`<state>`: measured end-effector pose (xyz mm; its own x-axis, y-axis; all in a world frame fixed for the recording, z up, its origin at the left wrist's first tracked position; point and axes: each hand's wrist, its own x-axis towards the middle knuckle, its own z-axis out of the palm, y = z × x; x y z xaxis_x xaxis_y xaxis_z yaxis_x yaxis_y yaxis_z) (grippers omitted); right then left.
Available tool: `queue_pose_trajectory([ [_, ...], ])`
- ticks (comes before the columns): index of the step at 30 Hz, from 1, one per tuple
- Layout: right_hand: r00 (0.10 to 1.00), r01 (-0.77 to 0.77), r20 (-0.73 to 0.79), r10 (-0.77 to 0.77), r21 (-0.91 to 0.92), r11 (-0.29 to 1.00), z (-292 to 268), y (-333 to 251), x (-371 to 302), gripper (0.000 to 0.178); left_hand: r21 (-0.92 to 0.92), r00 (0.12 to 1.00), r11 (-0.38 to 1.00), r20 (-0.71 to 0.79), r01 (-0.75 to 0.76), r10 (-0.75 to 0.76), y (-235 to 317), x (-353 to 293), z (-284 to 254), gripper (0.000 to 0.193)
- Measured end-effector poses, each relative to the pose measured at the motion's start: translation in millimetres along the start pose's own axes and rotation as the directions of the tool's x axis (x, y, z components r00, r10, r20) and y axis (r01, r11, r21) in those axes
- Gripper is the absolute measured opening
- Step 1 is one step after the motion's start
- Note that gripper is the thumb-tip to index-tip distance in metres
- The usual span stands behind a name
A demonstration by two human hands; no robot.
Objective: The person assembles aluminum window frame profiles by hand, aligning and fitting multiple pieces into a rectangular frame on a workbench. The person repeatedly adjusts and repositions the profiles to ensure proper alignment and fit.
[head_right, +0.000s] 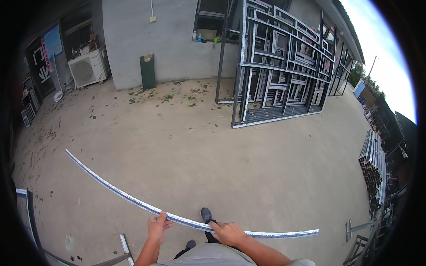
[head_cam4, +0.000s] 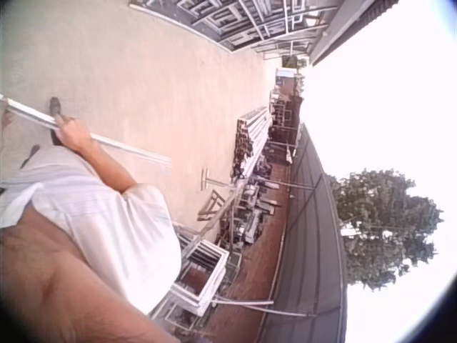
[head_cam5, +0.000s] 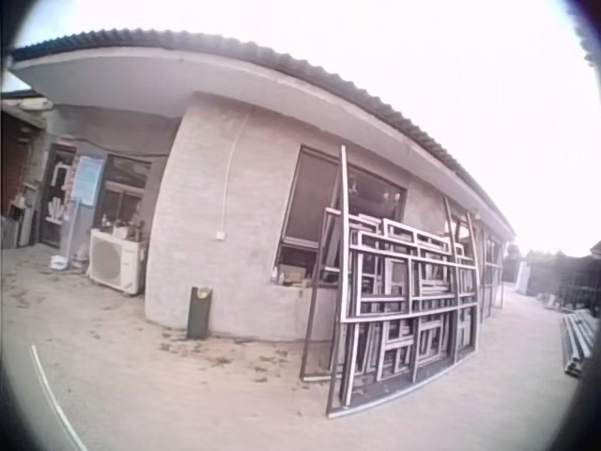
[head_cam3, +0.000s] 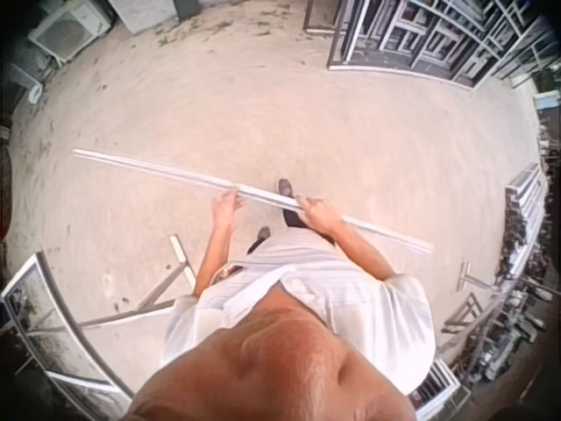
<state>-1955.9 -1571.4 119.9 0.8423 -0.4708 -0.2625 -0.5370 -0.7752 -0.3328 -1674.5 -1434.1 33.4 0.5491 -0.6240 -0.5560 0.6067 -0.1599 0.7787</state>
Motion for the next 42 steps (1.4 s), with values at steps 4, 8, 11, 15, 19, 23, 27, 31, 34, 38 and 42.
queue_pose_trajectory([
  [4,0.975,0.219,0.029,-0.219,0.014,0.976,-14,49,94,0.039,-0.036,0.987,0.998,-0.155,-0.042,0.036,13,37,-5,0.034],
  [8,0.918,0.397,0.02,-0.396,-0.03,0.917,-56,74,179,0.032,-0.093,0.948,0.993,-0.316,-0.075,0.042,51,63,24,0.033],
  [11,0.855,0.517,0.081,-0.512,-0.067,0.853,-79,76,251,0.025,-0.072,0.905,0.99,-0.418,-0.123,0.082,85,76,32,0.035],
  [15,0.821,0.571,0.066,-0.567,-0.094,0.816,-86,50,342,0.022,-0.124,0.859,0.973,-0.5,-0.193,0.107,107,105,21,0.039],
  [19,0.834,0.549,0.103,-0.541,-0.079,0.832,-93,11,423,0.022,-0.147,0.895,0.976,-0.439,-0.161,0.082,146,147,-10,0.047],
  [23,0.861,0.508,0.062,-0.505,-0.114,0.854,-104,-14,510,0.025,-0.134,0.948,0.984,-0.31,-0.12,0.073,194,221,-49,0.056],
  [27,0.889,0.458,0.039,-0.456,-0.102,0.883,-115,-51,577,0.029,-0.011,0.971,0.99,-0.198,-0.14,0.136,273,265,-93,0.05],
  [31,0.912,0.363,0.225,-0.344,-0.052,0.93,-132,-85,657,0.043,-0.034,0.948,0.958,-0.157,-0.286,0.277,323,316,-137,0.048],
  [34,0.895,0.44,0.1,-0.435,-0.036,0.897,-136,-122,705,0.037,0.316,0.91,0.918,-0.258,-0.239,0.326,381,319,-173,0.045],
  [38,0.87,0.465,0.178,-0.459,0.012,0.885,-132,-173,794,0.039,0.433,0.738,0.845,-0.449,-0.313,0.503,430,337,-231,0.036],
  [42,0.801,0.514,0.29,-0.524,0.116,0.85,-117,-239,903,0.041,0.655,0.52,0.716,-0.535,-0.242,0.666,473,351,-302,0.042],
])
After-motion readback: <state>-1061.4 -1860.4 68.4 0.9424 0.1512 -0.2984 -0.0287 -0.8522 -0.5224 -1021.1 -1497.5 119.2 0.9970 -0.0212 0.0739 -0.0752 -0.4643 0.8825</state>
